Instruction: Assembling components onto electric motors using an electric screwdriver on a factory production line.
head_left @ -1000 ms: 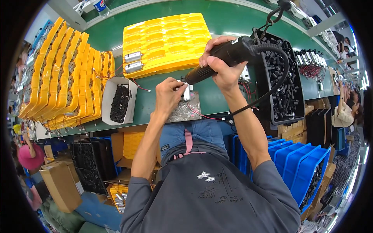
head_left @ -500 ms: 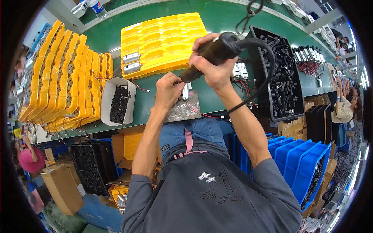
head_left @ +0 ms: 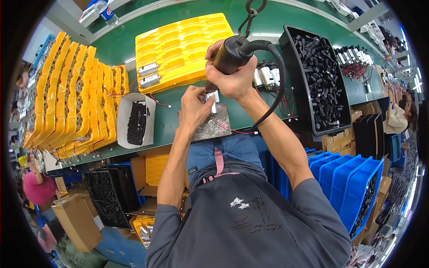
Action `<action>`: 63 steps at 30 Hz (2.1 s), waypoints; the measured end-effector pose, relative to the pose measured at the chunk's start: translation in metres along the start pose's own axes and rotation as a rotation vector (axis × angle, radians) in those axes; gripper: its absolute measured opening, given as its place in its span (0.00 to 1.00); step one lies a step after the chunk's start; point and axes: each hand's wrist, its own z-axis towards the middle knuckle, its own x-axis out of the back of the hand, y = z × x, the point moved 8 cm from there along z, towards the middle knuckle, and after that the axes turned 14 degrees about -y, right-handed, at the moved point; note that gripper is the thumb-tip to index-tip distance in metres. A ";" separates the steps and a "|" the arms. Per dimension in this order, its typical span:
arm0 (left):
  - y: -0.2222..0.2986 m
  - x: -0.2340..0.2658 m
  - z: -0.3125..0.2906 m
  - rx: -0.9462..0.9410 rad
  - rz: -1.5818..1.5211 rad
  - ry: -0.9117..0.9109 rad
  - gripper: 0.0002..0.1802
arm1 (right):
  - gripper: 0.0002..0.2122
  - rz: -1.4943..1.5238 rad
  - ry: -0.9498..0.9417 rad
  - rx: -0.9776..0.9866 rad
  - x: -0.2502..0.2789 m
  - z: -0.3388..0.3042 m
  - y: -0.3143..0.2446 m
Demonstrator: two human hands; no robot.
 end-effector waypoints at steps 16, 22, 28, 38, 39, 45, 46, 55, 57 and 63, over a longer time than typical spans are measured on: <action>0.050 0.022 -0.010 -0.245 0.476 0.195 0.20 | 0.12 -0.134 -0.095 0.062 -0.009 0.007 0.001; -0.010 0.005 0.003 -0.179 0.016 -0.009 0.19 | 0.12 -0.105 -0.076 0.041 -0.005 0.009 0.005; -0.013 0.000 0.001 -0.135 -0.001 -0.027 0.18 | 0.10 -0.075 -0.074 0.058 -0.003 0.006 0.003; -0.016 -0.001 0.003 -0.126 -0.054 -0.046 0.20 | 0.09 -0.083 -0.066 0.040 -0.005 0.005 0.001; -0.014 0.000 0.003 -0.136 -0.052 -0.043 0.21 | 0.09 -0.139 -0.087 0.037 -0.005 0.005 0.000; -0.008 0.003 0.000 -0.035 -0.149 -0.045 0.27 | 0.10 -0.211 -0.133 -0.005 -0.007 0.008 0.005; -0.007 0.003 0.001 -0.032 -0.166 -0.052 0.29 | 0.10 -0.209 -0.140 0.009 -0.008 0.009 0.005; -0.008 0.004 0.002 -0.020 -0.174 -0.058 0.29 | 0.14 -0.073 -0.232 0.063 -0.017 0.014 0.010; -0.013 0.005 0.001 -0.012 -0.189 -0.045 0.28 | 0.15 -0.007 -0.255 0.044 -0.017 0.013 0.015; -0.017 0.005 0.001 -0.083 -0.132 -0.030 0.25 | 0.16 0.143 -0.246 0.015 -0.007 0.009 0.026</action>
